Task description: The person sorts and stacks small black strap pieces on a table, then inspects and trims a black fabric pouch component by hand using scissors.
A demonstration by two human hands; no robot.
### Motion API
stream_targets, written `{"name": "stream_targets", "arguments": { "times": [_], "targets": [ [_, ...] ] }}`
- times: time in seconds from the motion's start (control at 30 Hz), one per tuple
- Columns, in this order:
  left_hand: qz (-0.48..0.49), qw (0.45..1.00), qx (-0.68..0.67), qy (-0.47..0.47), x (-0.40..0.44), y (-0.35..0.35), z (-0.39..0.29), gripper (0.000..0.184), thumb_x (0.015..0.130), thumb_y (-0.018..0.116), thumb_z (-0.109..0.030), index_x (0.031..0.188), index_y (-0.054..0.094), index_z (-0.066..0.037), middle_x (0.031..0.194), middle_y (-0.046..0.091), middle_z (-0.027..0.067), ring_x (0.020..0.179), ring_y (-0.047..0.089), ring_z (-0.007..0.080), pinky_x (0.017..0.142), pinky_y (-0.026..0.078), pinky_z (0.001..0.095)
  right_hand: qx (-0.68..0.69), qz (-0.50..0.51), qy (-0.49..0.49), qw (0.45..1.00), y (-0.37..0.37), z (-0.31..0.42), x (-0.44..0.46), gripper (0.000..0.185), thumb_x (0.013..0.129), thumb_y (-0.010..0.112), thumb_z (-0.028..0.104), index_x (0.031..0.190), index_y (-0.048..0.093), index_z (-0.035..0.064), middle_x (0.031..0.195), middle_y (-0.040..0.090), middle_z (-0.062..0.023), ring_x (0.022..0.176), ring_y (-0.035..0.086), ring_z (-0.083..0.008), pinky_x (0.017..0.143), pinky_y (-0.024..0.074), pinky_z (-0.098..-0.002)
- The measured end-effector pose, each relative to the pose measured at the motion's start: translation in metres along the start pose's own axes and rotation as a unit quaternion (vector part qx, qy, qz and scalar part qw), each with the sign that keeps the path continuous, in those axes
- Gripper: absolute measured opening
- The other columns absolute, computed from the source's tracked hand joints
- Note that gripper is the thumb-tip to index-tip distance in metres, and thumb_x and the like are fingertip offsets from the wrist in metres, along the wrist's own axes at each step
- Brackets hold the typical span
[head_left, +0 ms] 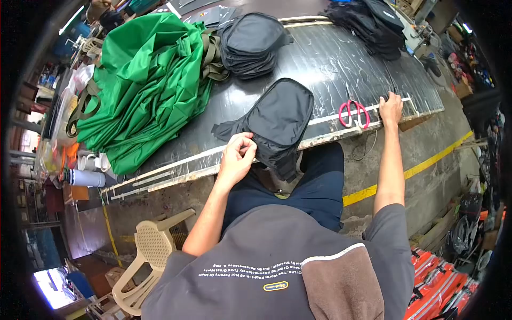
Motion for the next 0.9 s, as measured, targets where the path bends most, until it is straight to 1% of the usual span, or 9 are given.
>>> {"name": "stream_targets", "arguments": {
  "times": [0.27, 0.4, 0.53, 0.57, 0.63, 0.73, 0.77, 0.8, 0.9],
  "targets": [
    [-0.023, 0.993, 0.088, 0.068, -0.006, 0.003, -0.021, 0.005, 0.1, 0.069, -0.004, 0.1, 0.068, 0.0, 0.132, 0.061, 0.011, 0.106, 0.067, 0.0139, 0.093, 0.057, 0.029, -0.057, 0.1, 0.109, 0.987, -0.015, -0.006, 0.013, 0.039, 0.1, 0.071, 0.039, 0.125, 0.076, 0.0082, 0.132, 0.069, -0.0186, 0.128, 0.063, -0.0433, 0.105, 0.0534, -0.0567],
    [-0.03, 0.997, 0.049, 0.058, -0.008, 0.004, -0.019, 0.005, 0.098, 0.069, -0.004, 0.099, 0.068, 0.001, 0.131, 0.063, 0.0123, 0.107, 0.068, 0.0152, 0.093, 0.058, 0.0306, -0.125, 0.051, 0.082, 0.987, -0.016, -0.007, 0.004, 0.033, 0.107, 0.061, 0.036, 0.12, 0.077, 0.0107, 0.128, 0.073, -0.0181, 0.124, 0.067, -0.0418, 0.098, 0.0554, -0.0571],
    [-0.027, 0.997, 0.037, 0.062, -0.008, 0.003, -0.017, 0.006, 0.099, 0.069, -0.005, 0.099, 0.068, 0.001, 0.133, 0.063, 0.0124, 0.107, 0.068, 0.0151, 0.095, 0.058, 0.0311, 0.116, -0.04, 0.058, 0.991, -0.021, 0.016, -0.005, 0.039, 0.113, 0.046, 0.041, 0.126, 0.071, 0.0136, 0.112, 0.078, -0.0214, 0.103, 0.073, -0.046, 0.091, 0.0549, -0.0572],
    [-0.026, 0.997, 0.038, 0.061, -0.009, 0.003, -0.015, 0.006, 0.099, 0.069, -0.005, 0.099, 0.068, 0.001, 0.133, 0.063, 0.0124, 0.108, 0.068, 0.015, 0.095, 0.058, 0.0312, 0.193, 0.054, 0.056, 0.978, -0.023, 0.03, -0.013, 0.043, 0.115, 0.045, 0.043, 0.128, 0.069, 0.01, 0.114, 0.076, -0.0208, 0.095, 0.075, -0.0432, 0.087, 0.057, -0.0508],
    [-0.03, 0.996, 0.055, 0.062, -0.01, 0.004, -0.018, 0.006, 0.099, 0.069, -0.005, 0.099, 0.068, 0.001, 0.133, 0.063, 0.0121, 0.108, 0.068, 0.0147, 0.096, 0.057, 0.0309, 0.334, 0.03, -0.055, 0.94, -0.062, 0.101, -0.058, 0.041, 0.115, 0.05, 0.041, 0.132, 0.066, 0.007, 0.111, 0.076, -0.02, 0.097, 0.076, -0.0319, 0.085, 0.0564, -0.0445],
    [-0.043, 0.994, 0.044, 0.09, -0.008, 0.006, -0.012, 0.007, 0.098, 0.07, -0.006, 0.098, 0.068, 0.0, 0.13, 0.064, 0.0113, 0.094, 0.067, 0.0114, 0.081, 0.055, 0.0272, 0.469, 0.203, -0.082, 0.856, -0.125, 0.193, -0.129, 0.034, 0.102, 0.076, 0.024, 0.13, 0.066, 0.0073, 0.096, 0.07, -0.007, 0.08, 0.06, -0.0126, 0.074, 0.0524, -0.0318],
    [-0.049, 0.993, 0.034, 0.105, -0.007, 0.006, -0.009, 0.007, 0.097, 0.071, -0.006, 0.097, 0.068, 0.0, 0.128, 0.065, 0.011, 0.087, 0.067, 0.0098, 0.073, 0.054, 0.0255, 0.466, 0.253, -0.105, 0.842, -0.143, 0.214, -0.146, 0.035, 0.1, 0.079, 0.029, 0.124, 0.069, 0.006, 0.11, 0.077, -0.0129, 0.091, 0.075, -0.0243, 0.081, 0.0585, -0.0371],
    [-0.047, 0.993, 0.04, 0.101, -0.007, 0.006, -0.009, 0.007, 0.097, 0.071, -0.006, 0.097, 0.068, 0.0, 0.128, 0.065, 0.011, 0.087, 0.066, 0.0098, 0.073, 0.054, 0.0257, 0.448, 0.186, -0.226, 0.845, -0.145, 0.228, -0.16, 0.03, 0.096, 0.082, 0.025, 0.118, 0.071, 0.0076, 0.11, 0.076, -0.0132, 0.092, 0.076, -0.0287, 0.079, 0.0592, -0.0378],
    [-0.039, 0.994, 0.052, 0.086, -0.007, 0.004, -0.012, 0.007, 0.098, 0.071, -0.006, 0.098, 0.068, 0.0, 0.128, 0.064, 0.0108, 0.09, 0.065, 0.0104, 0.078, 0.054, 0.0271, 0.445, 0.138, -0.336, 0.819, -0.162, 0.264, -0.187, 0.03, 0.09, 0.084, 0.02, 0.114, 0.071, 0.0076, 0.099, 0.07, -0.0109, 0.088, 0.073, -0.0314, 0.075, 0.0582, -0.0416]
  ]
}}
Point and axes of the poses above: each hand's wrist, its own x-axis towards the middle knuckle, its own y-axis out of the palm, z = x × y, the point moved 2 cm from there along x, towards the middle knuckle
